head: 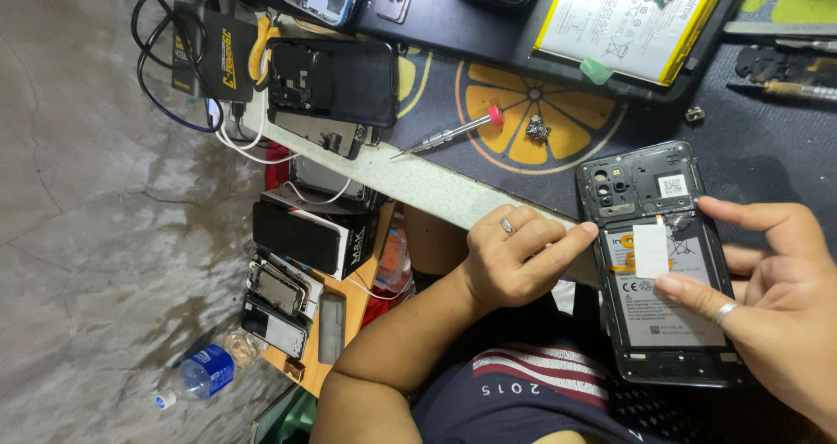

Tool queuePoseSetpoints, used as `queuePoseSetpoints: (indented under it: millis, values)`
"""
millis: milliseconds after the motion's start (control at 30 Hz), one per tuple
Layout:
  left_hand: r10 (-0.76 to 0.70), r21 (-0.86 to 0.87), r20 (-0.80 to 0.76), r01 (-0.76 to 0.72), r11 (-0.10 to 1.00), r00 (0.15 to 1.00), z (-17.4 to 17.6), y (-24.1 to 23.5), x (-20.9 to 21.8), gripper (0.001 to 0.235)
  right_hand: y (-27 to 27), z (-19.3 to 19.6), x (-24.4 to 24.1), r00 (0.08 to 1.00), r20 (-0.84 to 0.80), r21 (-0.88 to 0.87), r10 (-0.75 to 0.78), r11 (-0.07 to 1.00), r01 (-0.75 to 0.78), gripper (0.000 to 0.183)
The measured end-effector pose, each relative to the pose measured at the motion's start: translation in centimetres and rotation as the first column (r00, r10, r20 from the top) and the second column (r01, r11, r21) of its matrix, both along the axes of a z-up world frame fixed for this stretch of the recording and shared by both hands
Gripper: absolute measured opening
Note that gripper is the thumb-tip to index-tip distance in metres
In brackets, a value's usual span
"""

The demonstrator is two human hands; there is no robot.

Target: The person disassembles a smartphone, removes the back cover and internal components, and uses a screwdriver to unscrew parts from the motherboard area. The person handles the phone, back cover, battery, and screws while working at a cluttered electronics repair bench.

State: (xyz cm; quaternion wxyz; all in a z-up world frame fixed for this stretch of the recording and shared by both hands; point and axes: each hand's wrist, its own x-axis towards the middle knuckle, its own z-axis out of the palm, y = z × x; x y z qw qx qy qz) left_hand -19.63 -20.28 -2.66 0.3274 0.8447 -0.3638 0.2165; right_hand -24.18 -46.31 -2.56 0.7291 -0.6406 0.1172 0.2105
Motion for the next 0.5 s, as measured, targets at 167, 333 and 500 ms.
queuePoseSetpoints:
  millis: [167,333,500]
  values:
    - [0.001,0.009,0.008,-0.001,1.000,1.000,0.07,0.00,0.05,0.033,0.02,0.11,0.01,1.000,-0.009,-0.035,-0.008,0.999,0.007,0.067]
    - [0.006,0.005,0.009,-0.006,1.000,1.000,0.12,-0.03,0.05,0.031,0.01,0.14,0.03,1.000,-0.004,-0.003,-0.009,1.000,0.009,0.066]
    - [0.009,-0.007,-0.009,-0.009,1.000,1.000,0.21,-0.17,0.09,0.028,-0.21,-0.36,-0.19,1.000,0.001,-0.008,-0.017,1.000,0.017,0.065]
